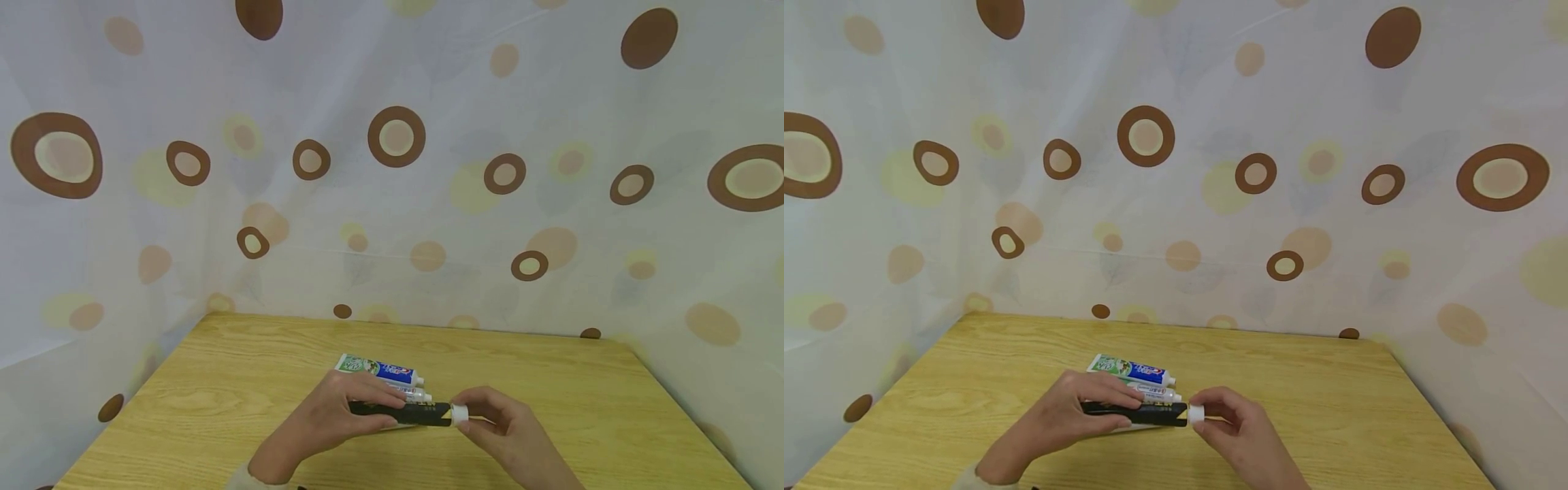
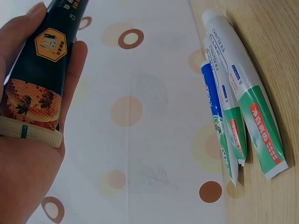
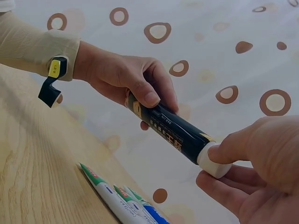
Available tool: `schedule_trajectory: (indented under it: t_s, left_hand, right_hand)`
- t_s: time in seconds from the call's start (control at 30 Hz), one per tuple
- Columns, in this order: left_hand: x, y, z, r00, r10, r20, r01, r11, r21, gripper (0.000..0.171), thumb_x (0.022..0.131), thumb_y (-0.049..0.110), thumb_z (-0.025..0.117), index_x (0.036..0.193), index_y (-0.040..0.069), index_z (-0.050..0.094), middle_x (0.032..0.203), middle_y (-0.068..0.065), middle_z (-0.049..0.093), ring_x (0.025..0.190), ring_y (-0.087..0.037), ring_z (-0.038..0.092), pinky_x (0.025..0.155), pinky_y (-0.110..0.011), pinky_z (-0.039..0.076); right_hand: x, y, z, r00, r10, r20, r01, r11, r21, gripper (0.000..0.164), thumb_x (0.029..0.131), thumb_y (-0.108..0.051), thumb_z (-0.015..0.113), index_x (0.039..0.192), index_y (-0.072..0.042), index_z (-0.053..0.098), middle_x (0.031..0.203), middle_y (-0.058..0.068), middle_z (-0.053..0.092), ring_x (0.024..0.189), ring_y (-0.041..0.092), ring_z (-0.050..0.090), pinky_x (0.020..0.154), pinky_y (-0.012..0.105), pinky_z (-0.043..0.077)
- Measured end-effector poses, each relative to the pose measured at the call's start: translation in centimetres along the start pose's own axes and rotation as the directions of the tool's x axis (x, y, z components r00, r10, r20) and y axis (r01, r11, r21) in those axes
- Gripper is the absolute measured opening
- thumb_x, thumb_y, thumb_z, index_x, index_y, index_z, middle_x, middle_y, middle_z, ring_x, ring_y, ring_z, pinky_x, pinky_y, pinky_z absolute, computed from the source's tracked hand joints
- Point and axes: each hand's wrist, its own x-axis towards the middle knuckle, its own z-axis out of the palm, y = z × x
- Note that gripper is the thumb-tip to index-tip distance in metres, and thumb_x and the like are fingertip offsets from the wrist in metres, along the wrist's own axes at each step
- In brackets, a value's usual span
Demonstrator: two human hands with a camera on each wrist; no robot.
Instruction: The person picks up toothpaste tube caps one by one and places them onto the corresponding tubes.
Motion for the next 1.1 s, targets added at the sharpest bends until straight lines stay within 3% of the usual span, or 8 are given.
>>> schedule_trajectory:
  t_s: [0.23,0.47,0.63,1.1]
  left_hand:
    - [-0.03,-0.03,0.10,1.000,0.002,0.000,-0.002,1.000,0.001,0.023,0.088,0.018,0.076,0.109,0.011,0.077,0.108,-0.003,0.076,0.104,-0.014,0.071,0.082,-0.025,0.058]
    - [0.01,-0.02,0.14,1.000,0.030,-0.001,-0.030,0.999,0.012,0.023,0.087,0.017,0.077,0.109,0.010,0.077,0.107,-0.003,0.076,0.103,-0.014,0.071,0.081,-0.025,0.058]
    - [-0.02,-0.04,0.16,0.999,0.035,-0.007,-0.035,0.999,0.012,0.023,0.087,0.016,0.077,0.109,0.009,0.077,0.107,-0.004,0.076,0.103,-0.014,0.072,0.081,-0.025,0.058]
    - [-0.06,0.01,-0.04,0.999,0.027,-0.020,-0.026,0.999,0.021,0.022,0.087,0.017,0.077,0.108,0.010,0.078,0.106,-0.004,0.077,0.102,-0.014,0.072,0.080,-0.025,0.058]
  right_hand:
    - [-0.04,0.03,0.18,1.000,-0.008,-0.017,0.007,1.000,-0.008,0.036,0.094,-0.023,0.069,0.123,-0.005,0.061,0.126,0.019,0.062,0.108,0.011,0.067,0.088,0.024,0.055]
    - [-0.11,0.25,0.32,0.989,-0.144,-0.041,0.145,0.989,0.014,0.033,0.095,-0.015,0.067,0.122,0.004,0.059,0.124,0.022,0.060,0.107,0.003,0.064,0.090,0.023,0.055]
    - [-0.11,0.29,0.24,0.993,-0.109,-0.050,0.109,0.994,-0.002,0.028,0.096,-0.018,0.066,0.118,0.000,0.062,0.119,0.018,0.063,0.101,0.005,0.066,0.085,0.023,0.056]
    - [-0.10,0.39,-0.16,0.994,-0.111,0.017,0.110,0.994,0.011,0.032,0.098,-0.016,0.063,0.125,0.001,0.060,0.123,0.024,0.063,0.102,0.007,0.068,0.085,0.024,0.056]
